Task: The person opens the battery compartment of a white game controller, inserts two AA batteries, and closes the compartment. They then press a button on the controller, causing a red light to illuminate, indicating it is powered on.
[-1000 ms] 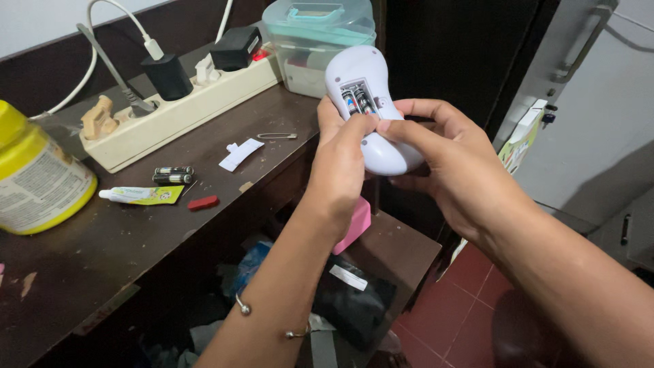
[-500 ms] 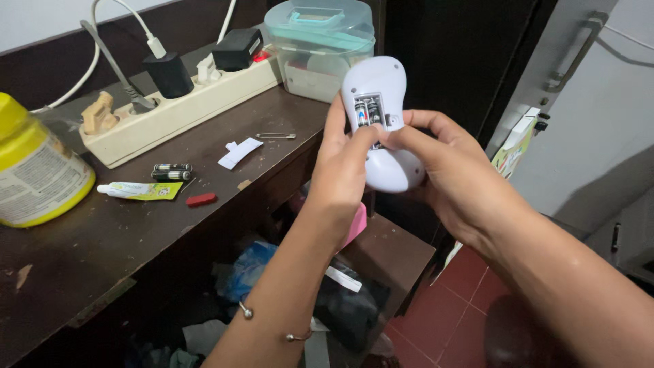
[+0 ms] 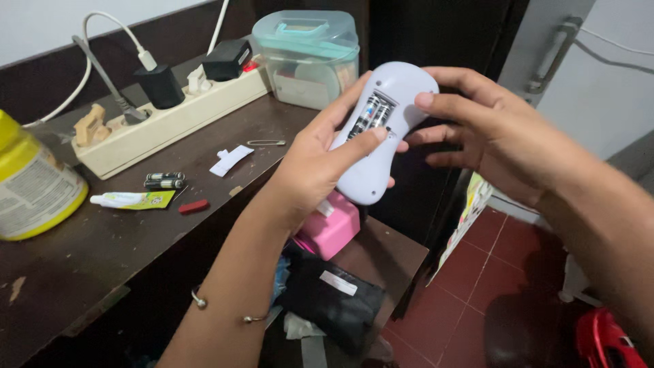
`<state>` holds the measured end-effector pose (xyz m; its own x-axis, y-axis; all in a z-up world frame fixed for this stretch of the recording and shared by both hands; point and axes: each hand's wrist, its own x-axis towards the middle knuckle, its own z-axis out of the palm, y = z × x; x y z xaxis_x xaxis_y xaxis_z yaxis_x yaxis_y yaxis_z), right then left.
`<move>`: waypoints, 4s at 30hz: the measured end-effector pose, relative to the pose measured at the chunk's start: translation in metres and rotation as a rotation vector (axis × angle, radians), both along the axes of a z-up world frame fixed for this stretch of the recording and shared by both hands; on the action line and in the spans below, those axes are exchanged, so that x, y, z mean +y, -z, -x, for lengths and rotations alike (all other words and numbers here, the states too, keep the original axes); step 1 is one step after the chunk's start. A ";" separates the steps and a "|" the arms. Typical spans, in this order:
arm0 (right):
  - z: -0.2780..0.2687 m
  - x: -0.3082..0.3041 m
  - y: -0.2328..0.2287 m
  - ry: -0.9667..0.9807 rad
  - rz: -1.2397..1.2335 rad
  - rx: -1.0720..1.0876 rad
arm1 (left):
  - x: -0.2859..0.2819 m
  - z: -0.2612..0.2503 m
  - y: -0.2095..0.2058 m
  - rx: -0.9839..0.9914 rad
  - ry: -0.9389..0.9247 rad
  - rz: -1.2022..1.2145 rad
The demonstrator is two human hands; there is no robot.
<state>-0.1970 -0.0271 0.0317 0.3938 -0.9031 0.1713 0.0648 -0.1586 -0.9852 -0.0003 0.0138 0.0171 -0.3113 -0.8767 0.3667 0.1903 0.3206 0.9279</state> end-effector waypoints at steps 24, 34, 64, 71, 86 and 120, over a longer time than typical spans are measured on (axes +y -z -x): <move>0.036 0.007 0.005 0.333 -0.014 -0.108 | 0.008 0.043 0.004 0.195 -0.155 -0.067; 0.035 -0.081 0.039 0.922 0.953 0.465 | 0.030 0.015 0.002 0.233 -0.176 -0.123; -0.044 -0.009 0.170 0.381 1.089 0.568 | 0.055 -0.021 0.048 0.272 -0.445 -0.266; -0.098 -0.007 0.208 -0.587 0.710 1.303 | 0.083 -0.041 0.034 0.283 -0.624 -0.236; -0.133 -0.058 0.237 -0.745 0.728 1.673 | 0.090 -0.043 0.030 0.297 -0.850 -0.181; -0.208 0.037 0.271 -1.008 1.002 1.454 | 0.192 -0.066 0.038 0.330 -0.929 -0.108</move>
<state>0.0115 0.0100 -0.2393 0.8726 -0.1275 -0.4714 -0.1372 -0.9904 0.0139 0.0656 0.2063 -0.0211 0.6197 -0.7548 0.2151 0.1602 0.3900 0.9068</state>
